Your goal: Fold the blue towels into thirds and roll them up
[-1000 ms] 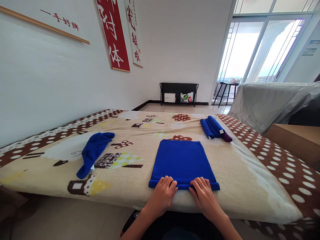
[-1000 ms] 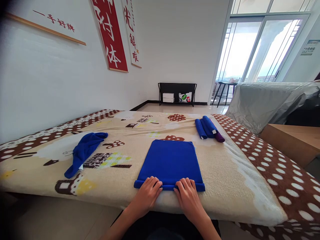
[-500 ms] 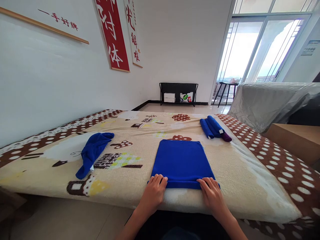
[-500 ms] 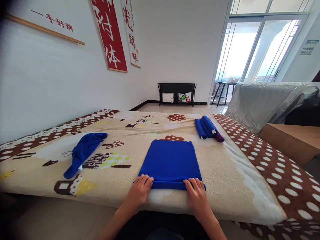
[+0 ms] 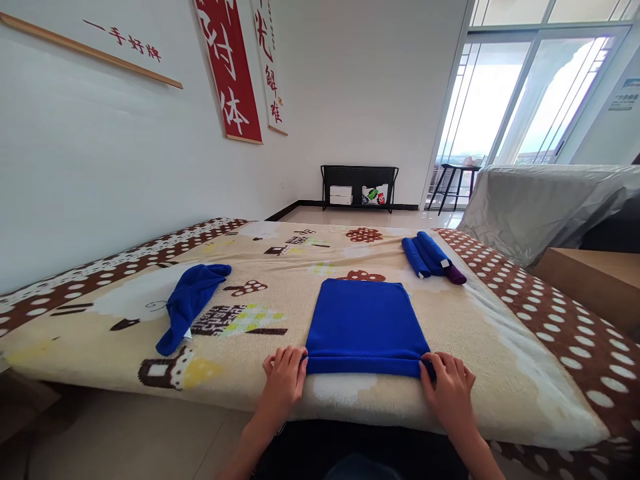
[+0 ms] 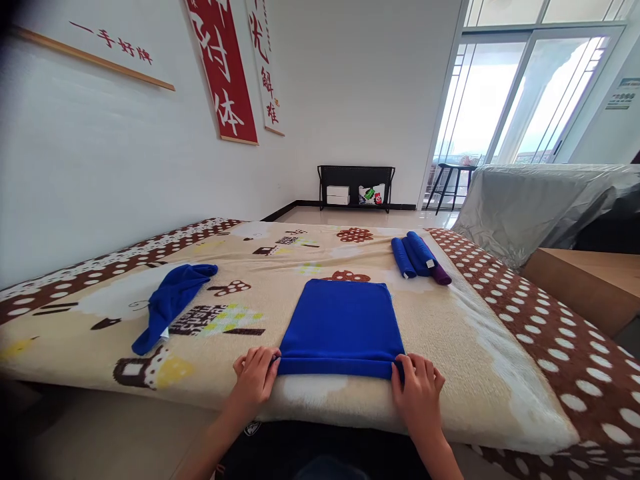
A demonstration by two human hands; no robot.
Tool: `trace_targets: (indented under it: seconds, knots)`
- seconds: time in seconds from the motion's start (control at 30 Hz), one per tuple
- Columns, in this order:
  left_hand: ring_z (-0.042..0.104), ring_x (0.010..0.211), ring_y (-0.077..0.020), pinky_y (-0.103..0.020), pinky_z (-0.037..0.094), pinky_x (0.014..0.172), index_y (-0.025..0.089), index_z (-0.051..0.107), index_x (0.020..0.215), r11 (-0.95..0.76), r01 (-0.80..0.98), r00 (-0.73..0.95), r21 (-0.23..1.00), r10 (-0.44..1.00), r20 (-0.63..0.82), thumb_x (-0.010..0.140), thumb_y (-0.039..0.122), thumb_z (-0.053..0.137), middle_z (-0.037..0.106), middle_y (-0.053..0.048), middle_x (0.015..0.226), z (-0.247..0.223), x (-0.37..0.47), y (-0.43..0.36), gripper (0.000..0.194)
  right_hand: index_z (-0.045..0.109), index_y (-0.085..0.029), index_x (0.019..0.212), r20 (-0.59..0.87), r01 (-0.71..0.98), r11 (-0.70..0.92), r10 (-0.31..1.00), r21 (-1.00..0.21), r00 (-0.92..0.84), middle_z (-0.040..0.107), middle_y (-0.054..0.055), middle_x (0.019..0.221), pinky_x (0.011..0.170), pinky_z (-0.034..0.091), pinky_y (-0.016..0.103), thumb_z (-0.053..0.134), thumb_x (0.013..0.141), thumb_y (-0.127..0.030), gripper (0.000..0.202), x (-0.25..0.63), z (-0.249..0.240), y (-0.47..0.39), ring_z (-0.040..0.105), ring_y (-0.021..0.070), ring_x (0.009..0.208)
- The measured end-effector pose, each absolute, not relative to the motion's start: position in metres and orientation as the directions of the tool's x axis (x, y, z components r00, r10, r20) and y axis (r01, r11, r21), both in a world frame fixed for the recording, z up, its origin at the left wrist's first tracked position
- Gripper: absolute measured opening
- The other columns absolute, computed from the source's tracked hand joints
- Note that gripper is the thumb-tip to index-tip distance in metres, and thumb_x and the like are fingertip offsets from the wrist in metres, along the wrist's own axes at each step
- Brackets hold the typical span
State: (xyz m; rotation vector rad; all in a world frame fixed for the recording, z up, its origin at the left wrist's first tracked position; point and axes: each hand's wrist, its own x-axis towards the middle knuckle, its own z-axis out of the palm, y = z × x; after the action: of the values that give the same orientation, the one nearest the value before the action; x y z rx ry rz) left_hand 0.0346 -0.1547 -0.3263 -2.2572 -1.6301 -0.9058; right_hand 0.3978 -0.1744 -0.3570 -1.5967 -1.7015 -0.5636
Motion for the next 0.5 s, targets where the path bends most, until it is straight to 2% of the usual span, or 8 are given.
trace_targets:
  seconds: [0.07, 0.13, 0.2, 0.27, 0.37, 0.5]
  knots:
    - [0.058, 0.096, -0.0238, -0.044, 0.034, 0.089, 0.022, 0.061, 0.104, -0.332, 0.932, 0.162, 0.147, 0.742, 0.650, 0.094, 0.014, 0.044, 0.066, -0.006, 0.099, -0.324, 0.049, -0.158, 0.022, 0.066, -0.021, 0.096, 0.785, 0.978, 0.155, 0.619, -0.137, 0.012, 0.067, 0.008, 0.102, 0.089, 0.036, 0.045, 0.050, 0.093, -0.023, 0.016, 0.382, -0.355, -0.175, 0.058, 0.0256, 0.095]
    - [0.059, 0.100, -0.0247, -0.045, 0.036, 0.091, 0.021, 0.062, 0.104, -0.359, 0.924, 0.165, 0.132, 0.686, 0.709, 0.092, 0.009, 0.044, 0.066, -0.007, 0.102, -0.323, 0.073, -0.163, 0.026, 0.065, -0.022, 0.099, 0.797, 0.948, 0.295, 0.598, -0.121, -0.084, 0.068, 0.006, 0.103, 0.091, 0.037, 0.042, 0.045, 0.093, -0.013, 0.023, 0.361, -0.354, -0.176, 0.060, 0.0223, 0.097]
    - [0.061, 0.102, -0.0235, -0.043, 0.041, 0.092, 0.020, 0.062, 0.105, -0.477, 0.872, 0.253, 0.108, 0.628, 0.736, 0.091, 0.005, 0.043, 0.067, -0.008, 0.103, -0.325, 0.100, -0.167, 0.028, 0.064, -0.021, 0.106, 0.788, 0.883, 0.456, 0.583, -0.116, -0.198, 0.069, 0.005, 0.106, 0.093, 0.039, 0.039, 0.042, 0.092, -0.008, 0.029, 0.339, -0.352, -0.176, 0.061, 0.0194, 0.101]
    - [0.062, 0.105, -0.0215, -0.040, 0.045, 0.094, 0.019, 0.062, 0.109, -0.612, 0.788, 0.376, 0.065, 0.563, 0.736, 0.089, 0.002, 0.040, 0.069, -0.007, 0.106, -0.329, 0.122, -0.167, 0.034, 0.062, -0.019, 0.114, 0.772, 0.834, 0.541, 0.574, -0.109, -0.272, 0.069, 0.004, 0.112, 0.095, 0.041, 0.036, 0.043, 0.093, -0.008, 0.031, 0.324, -0.351, -0.175, 0.060, 0.0186, 0.107]
    - [0.060, 0.117, -0.0195, -0.037, 0.046, 0.100, 0.017, 0.059, 0.121, -0.699, 0.715, 0.489, 0.003, 0.503, 0.713, 0.088, -0.001, 0.038, 0.068, -0.007, 0.118, -0.335, 0.129, -0.164, 0.043, 0.058, -0.019, 0.125, 0.748, 0.829, 0.552, 0.586, -0.087, -0.311, 0.067, 0.004, 0.121, 0.098, 0.041, 0.036, 0.046, 0.095, -0.013, 0.033, 0.325, -0.351, -0.174, 0.059, 0.0183, 0.114]
    - [0.054, 0.127, -0.0201, -0.039, 0.042, 0.106, 0.017, 0.051, 0.135, -0.658, 0.753, 0.504, -0.026, 0.551, 0.665, 0.092, 0.008, 0.045, 0.063, -0.008, 0.132, -0.341, 0.087, -0.158, 0.045, 0.053, -0.020, 0.135, 0.747, 0.886, 0.459, 0.610, -0.061, -0.265, 0.063, 0.005, 0.130, 0.104, 0.039, 0.038, 0.050, 0.096, -0.024, 0.039, 0.363, -0.359, -0.177, 0.058, 0.0199, 0.120]
